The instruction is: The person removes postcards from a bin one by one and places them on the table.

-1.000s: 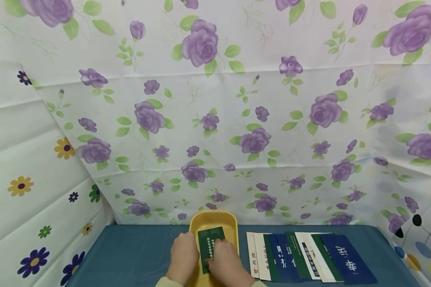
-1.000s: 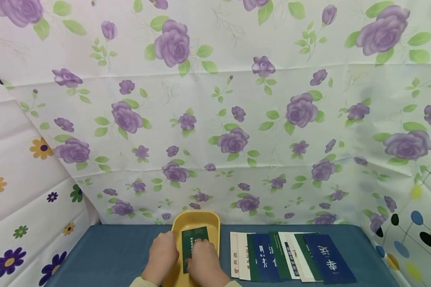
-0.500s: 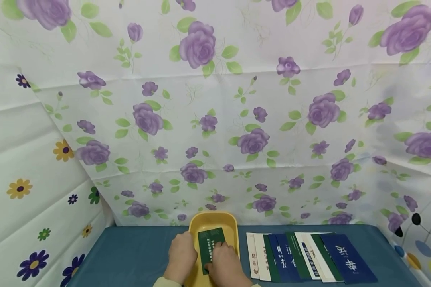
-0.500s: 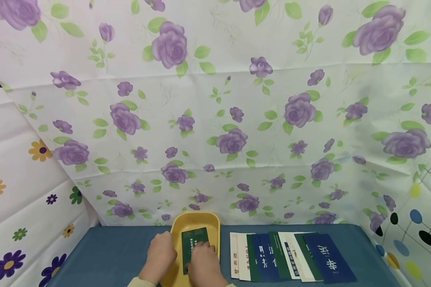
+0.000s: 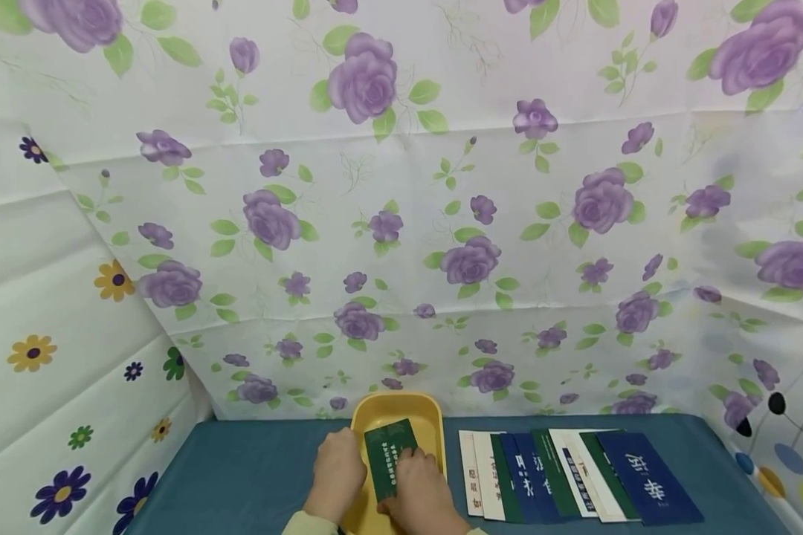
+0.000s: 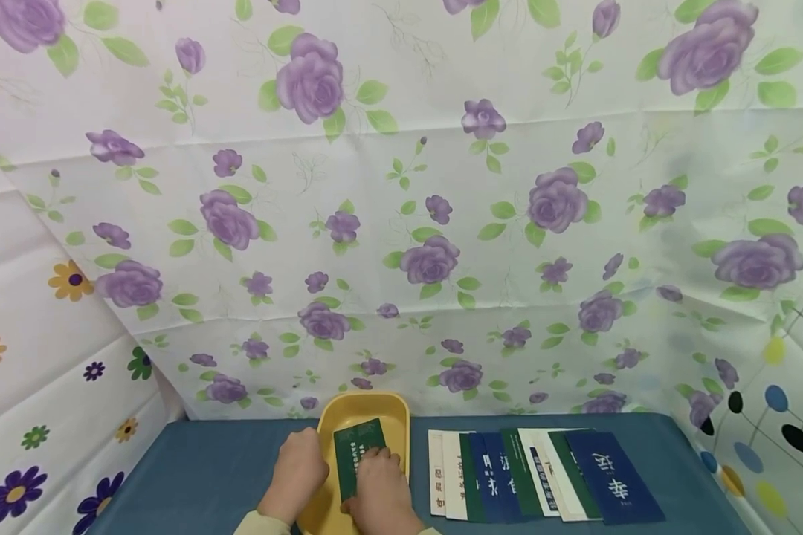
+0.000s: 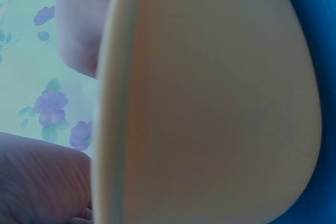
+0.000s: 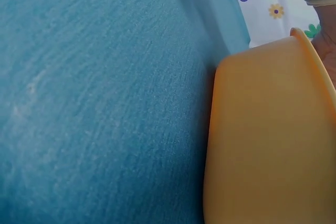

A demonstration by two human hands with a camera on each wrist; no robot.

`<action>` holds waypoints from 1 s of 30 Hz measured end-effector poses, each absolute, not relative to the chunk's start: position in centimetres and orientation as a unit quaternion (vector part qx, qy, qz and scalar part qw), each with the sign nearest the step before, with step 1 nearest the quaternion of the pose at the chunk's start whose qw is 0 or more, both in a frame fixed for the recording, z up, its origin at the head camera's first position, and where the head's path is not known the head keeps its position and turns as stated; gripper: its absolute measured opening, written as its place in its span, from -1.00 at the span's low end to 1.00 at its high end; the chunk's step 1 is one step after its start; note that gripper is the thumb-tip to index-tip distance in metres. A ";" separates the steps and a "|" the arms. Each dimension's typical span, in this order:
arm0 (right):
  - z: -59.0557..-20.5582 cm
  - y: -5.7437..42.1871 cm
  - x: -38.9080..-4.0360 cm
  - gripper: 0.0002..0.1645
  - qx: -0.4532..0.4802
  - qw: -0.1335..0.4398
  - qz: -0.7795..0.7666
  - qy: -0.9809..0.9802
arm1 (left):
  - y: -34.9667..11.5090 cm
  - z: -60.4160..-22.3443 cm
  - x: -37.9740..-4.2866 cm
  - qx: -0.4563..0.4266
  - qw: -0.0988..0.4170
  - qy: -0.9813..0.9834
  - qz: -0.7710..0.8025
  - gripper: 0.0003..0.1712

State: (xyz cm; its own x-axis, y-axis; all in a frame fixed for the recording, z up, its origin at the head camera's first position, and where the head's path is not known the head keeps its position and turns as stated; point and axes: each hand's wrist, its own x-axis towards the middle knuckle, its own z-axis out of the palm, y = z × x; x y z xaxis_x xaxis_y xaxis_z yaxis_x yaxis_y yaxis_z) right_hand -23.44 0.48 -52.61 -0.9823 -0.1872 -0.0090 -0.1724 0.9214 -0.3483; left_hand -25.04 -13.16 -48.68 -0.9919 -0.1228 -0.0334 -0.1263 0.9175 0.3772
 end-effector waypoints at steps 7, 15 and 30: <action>-52.5 0.5 -23.3 0.14 -0.092 -0.015 -0.187 0.978 | -13.0 -48.9 -25.1 -0.071 -0.011 0.982 0.176 -0.81; -51.8 0.4 -23.3 0.29 -0.055 -0.003 -0.230 0.972 | -12.8 -49.3 -25.0 -0.068 -0.037 0.984 0.163 -0.84; -52.0 0.6 -23.3 0.00 -0.070 -0.006 -0.228 0.971 | -12.6 -49.0 -24.9 -0.075 -0.029 0.983 0.163 -0.87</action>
State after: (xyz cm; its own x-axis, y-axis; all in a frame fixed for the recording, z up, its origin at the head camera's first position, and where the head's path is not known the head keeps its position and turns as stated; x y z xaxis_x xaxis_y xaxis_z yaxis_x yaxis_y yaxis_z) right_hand -23.31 0.62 -52.02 -0.9902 -0.1326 0.0441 -0.1384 0.8858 -0.4429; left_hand -24.86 -12.63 -48.96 -0.9869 -0.1580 0.0329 -0.1388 0.9352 0.3258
